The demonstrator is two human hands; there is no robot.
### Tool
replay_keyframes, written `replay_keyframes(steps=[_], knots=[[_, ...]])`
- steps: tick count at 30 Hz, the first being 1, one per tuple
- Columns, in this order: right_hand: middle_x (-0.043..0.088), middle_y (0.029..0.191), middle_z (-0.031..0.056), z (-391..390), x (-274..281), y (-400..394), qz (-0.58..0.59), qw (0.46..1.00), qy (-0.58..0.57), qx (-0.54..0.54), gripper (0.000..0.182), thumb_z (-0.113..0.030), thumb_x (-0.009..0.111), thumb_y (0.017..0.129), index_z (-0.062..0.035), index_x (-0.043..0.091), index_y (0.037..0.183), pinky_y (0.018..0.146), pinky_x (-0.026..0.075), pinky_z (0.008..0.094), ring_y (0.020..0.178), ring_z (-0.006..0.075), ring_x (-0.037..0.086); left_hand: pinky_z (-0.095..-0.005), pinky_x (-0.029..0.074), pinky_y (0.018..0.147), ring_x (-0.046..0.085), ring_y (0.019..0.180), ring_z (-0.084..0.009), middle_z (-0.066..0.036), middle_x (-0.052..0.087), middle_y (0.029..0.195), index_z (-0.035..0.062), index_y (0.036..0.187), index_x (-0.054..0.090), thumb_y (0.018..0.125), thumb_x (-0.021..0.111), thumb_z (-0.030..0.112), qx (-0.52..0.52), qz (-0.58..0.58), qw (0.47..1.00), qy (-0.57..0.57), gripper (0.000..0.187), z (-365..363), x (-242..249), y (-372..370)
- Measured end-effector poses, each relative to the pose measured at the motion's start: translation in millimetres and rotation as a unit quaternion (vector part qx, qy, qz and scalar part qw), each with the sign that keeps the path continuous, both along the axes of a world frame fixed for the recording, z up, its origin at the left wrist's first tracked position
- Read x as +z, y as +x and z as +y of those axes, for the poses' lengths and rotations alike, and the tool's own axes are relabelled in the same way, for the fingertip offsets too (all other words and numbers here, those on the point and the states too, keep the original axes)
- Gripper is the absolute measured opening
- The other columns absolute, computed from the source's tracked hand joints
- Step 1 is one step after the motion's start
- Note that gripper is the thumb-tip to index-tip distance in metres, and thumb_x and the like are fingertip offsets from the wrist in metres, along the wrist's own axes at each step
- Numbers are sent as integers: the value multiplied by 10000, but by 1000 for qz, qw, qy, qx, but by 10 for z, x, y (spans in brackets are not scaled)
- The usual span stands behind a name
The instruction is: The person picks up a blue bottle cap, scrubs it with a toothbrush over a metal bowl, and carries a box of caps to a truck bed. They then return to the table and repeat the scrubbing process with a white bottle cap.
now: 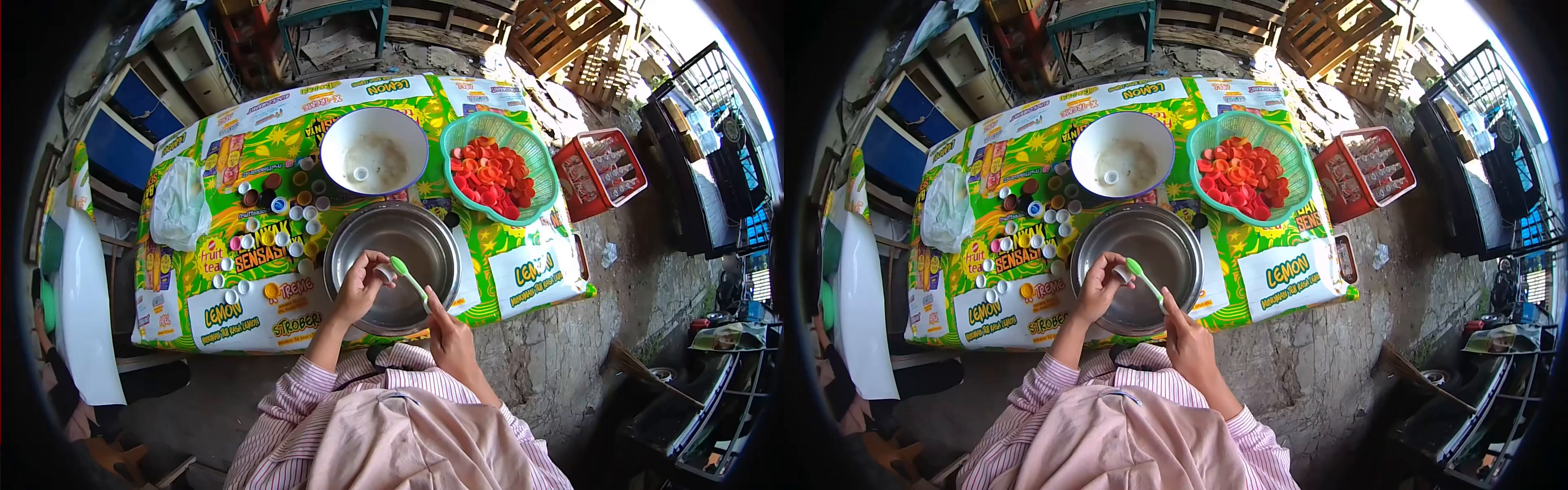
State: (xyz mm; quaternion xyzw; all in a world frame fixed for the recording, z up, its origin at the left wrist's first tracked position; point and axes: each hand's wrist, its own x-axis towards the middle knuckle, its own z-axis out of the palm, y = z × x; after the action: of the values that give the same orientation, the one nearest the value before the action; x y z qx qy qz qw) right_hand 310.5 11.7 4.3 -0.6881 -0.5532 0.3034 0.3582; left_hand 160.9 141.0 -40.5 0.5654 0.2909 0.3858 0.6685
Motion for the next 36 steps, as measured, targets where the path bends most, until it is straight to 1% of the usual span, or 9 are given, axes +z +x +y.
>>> replay_keyframes(steps=[11,12,15,19,24,27,29,32,36], knots=[[596,775,198,-21,-39,4,-5,1000,12,14,539,0,477,794,-173,392,1298,597,456,369,652,335,596,-199,428,642,497,718,-83,-73,519,935,34,1115,342,846,471,-27,15,-14,1000,21,305,-10,18,11],[616,847,157,5,-103,29,-17,999,30,0,552,-44,495,806,-200,352,1317,549,464,397,637,326,596,-199,425,644,494,722,-81,-70,512,936,37,1125,338,847,468,-27,26,10,999,19,314,-17,32,12],[615,838,160,-14,-122,67,-14,997,75,27,547,-48,493,811,-196,350,1318,553,462,399,638,329,594,-199,419,653,487,740,-79,-62,495,942,44,1154,328,846,465,-24,31,40,998,37,343,-23,99,8],[589,759,187,30,-59,149,8,1000,13,5,510,-13,477,808,-155,398,1291,610,463,355,655,324,596,-205,413,682,479,783,-83,-53,470,949,54,1201,308,841,464,-23,17,47,997,55,400,-37,209,36],[584,746,171,58,22,296,1,996,33,85,544,9,480,789,-157,388,1299,593,456,358,632,315,587,-219,414,716,484,799,-91,-54,466,931,55,1213,296,843,454,-21,-4,45,996,71,409,-7,202,47],[621,850,129,111,18,397,-37,995,51,72,598,-18,501,776,-222,351,1317,562,475,380,640,311,599,-223,424,713,497,766,-95,-59,468,917,52,1208,294,846,446,-25,12,18,995,95,400,-5,219,110],[621,844,122,116,67,432,-40,987,57,142,599,-20,506,770,-215,355,1316,554,474,376,635,305,598,-222,436,699,510,759,-98,-66,476,920,48,1201,298,835,451,-43,12,17,998,67,406,-31,288,136],[618,819,118,166,-38,509,-43,993,80,75,606,-14,505,761,-200,354,1318,545,469,374,620,301,593,-221,445,685,513,766,-101,-70,482,924,42,1198,299,826,460,-65,22,21,997,68,419,-11,208,133],[611,850,191,156,82,507,-26,990,43,130,572,7,488,771,-174,381,1303,570,466,360,655,333,602,-223,444,686,509,766,-102,-67,485,925,39,1195,301,821,466,-71,35,24,995,91,424,-44,236,155]])
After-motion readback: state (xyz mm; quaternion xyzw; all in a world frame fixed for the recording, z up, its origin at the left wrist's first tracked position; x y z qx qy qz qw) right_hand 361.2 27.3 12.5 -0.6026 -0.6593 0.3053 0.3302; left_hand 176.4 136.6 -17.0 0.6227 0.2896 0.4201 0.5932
